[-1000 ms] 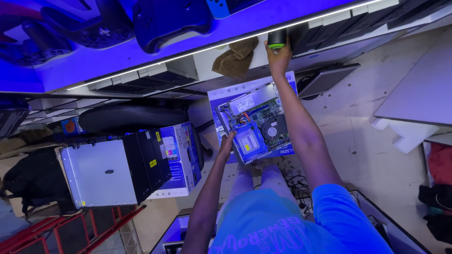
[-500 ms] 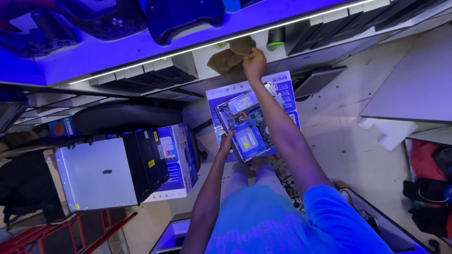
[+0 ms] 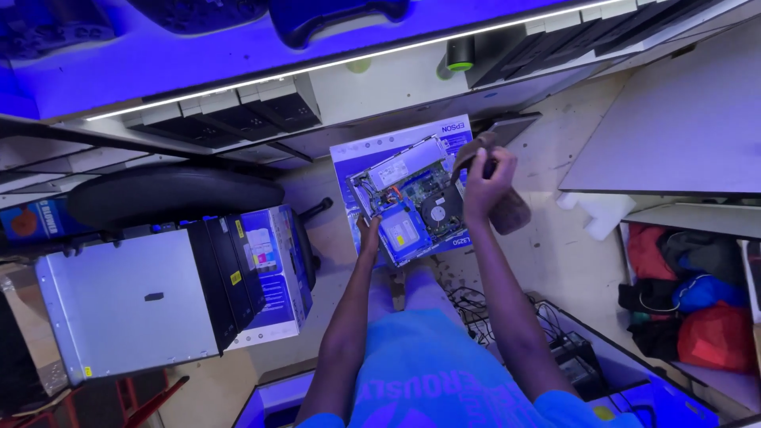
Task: The person uses a handheld air blower to clean the interior of an open desktop computer case, then wipes the inside with a cloth. The person holds the case with one hand while directing the blower with the other, and later uses the cloth to wipe components and surfaces inside the case.
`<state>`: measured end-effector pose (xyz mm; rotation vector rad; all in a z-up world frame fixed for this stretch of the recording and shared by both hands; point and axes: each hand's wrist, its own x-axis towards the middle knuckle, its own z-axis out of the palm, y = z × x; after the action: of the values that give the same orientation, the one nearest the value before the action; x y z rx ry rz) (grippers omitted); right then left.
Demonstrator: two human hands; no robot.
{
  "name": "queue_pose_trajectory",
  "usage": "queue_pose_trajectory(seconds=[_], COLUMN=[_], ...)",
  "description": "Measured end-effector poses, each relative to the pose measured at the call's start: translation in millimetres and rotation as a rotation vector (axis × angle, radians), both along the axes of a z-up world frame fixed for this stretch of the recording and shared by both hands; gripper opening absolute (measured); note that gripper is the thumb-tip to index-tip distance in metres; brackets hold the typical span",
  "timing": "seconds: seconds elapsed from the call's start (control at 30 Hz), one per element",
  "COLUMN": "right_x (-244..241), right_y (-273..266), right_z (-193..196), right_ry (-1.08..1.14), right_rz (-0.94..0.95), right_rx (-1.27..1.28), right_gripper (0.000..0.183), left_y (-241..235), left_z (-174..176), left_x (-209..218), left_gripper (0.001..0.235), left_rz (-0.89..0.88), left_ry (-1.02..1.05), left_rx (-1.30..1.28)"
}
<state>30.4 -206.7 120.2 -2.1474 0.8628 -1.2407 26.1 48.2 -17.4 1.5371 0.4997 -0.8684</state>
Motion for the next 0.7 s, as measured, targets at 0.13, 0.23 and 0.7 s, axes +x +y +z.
queue_pose_trajectory(seconds=[0.13,0.23,0.7], right_x=[39,55,48], right_y=[45,88,106], right_z=[-64,-112,-139], right_ry=[0.137,0.211,0.490], right_rz=[0.091,0.270,0.767], right_rx=[-0.136,-0.079,-0.246], right_gripper=[0.019,0.020,0.008], left_y=[6,9,20], left_z=[-27,-45,-87], left_x=[1,2,-6], left_gripper=[0.101,0.104,0.103], left_rz=[0.017,-0.008,-0.055], left_ry=[-0.026,-0.006,-0.001], left_rx=[-0.019,-0.009,0.014])
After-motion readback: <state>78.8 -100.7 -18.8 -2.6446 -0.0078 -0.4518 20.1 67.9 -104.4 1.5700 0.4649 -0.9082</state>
